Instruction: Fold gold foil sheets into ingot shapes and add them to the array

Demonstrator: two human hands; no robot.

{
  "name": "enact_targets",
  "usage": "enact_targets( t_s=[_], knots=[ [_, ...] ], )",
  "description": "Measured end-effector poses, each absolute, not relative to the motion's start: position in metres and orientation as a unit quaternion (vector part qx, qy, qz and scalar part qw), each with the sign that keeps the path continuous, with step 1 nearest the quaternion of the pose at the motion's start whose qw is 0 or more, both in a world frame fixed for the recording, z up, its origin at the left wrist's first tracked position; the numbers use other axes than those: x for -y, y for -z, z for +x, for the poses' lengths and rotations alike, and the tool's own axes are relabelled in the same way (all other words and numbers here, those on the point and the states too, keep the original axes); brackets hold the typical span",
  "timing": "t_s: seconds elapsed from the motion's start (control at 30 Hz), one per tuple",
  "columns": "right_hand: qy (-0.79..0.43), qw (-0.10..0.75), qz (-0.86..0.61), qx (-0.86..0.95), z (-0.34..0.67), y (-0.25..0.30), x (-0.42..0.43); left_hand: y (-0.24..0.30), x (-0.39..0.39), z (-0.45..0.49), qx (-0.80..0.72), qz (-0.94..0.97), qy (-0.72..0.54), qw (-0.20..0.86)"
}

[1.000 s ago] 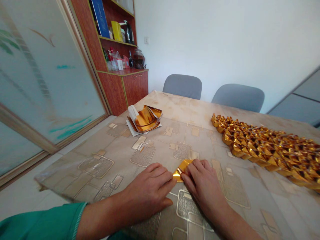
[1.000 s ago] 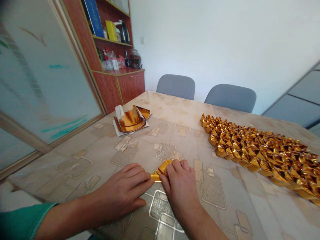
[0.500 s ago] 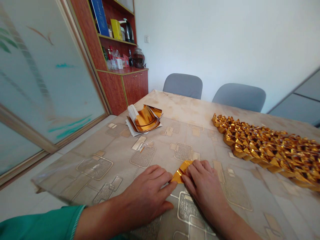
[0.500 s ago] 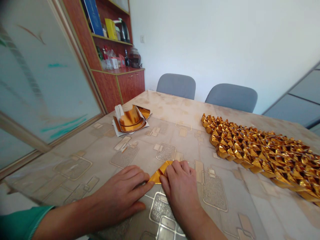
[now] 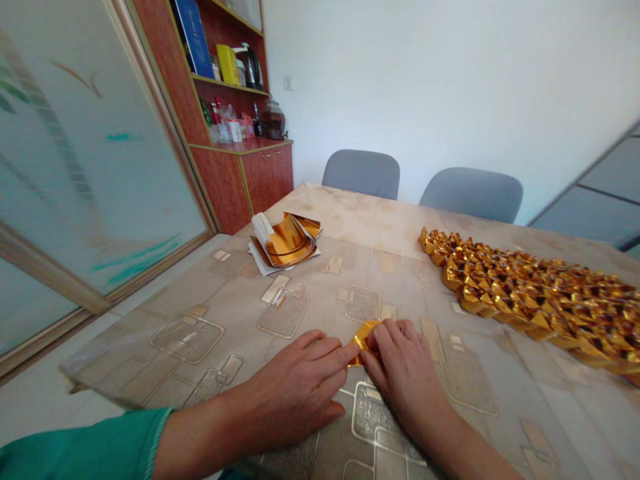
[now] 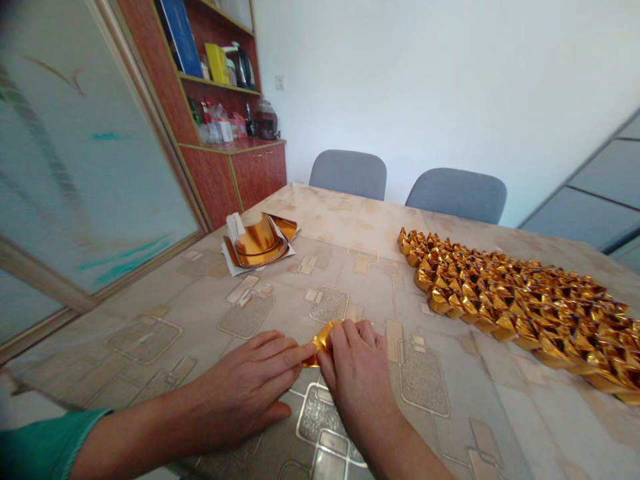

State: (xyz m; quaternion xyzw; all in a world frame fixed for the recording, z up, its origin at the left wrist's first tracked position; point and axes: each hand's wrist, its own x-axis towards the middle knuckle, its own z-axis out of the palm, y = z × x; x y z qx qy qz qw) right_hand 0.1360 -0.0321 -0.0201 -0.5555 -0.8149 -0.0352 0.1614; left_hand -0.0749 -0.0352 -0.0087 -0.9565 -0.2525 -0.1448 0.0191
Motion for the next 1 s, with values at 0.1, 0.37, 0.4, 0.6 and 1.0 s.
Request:
enact_targets(
  t_s=[0.1, 0.37, 0.4, 0.6, 1.0],
  knots=[
    [0.019, 0.172, -0.549, 0.818, 0.138, 0.020, 0.032, 0.001, 0.026, -0.078, 0.199, -0.972, 0.119, 0.036],
    [-0.033, 0.223, -0.487, 0.844, 0.153, 0.027, 0.032, 0.004, 0.027, -0.082, 0.238, -0.966, 0.102, -0.012],
    [-0.041, 0.227, -0.485, 0.843, 0.154, 0.028, 0.032, 0.005, 0.027, -0.081, 0.244, -0.964, 0.101, -0.016],
    [-0.089, 0.242, -0.482, 0.837, 0.159, 0.026, 0.032, -0.004, 0.029, -0.084, 0.245, -0.965, 0.081, -0.048],
    [-0.148, 0.216, -0.461, 0.848, 0.164, 0.010, 0.024, 0.005, 0.003, -0.047, 0.270, -0.943, 0.191, -0.030]
  ],
)
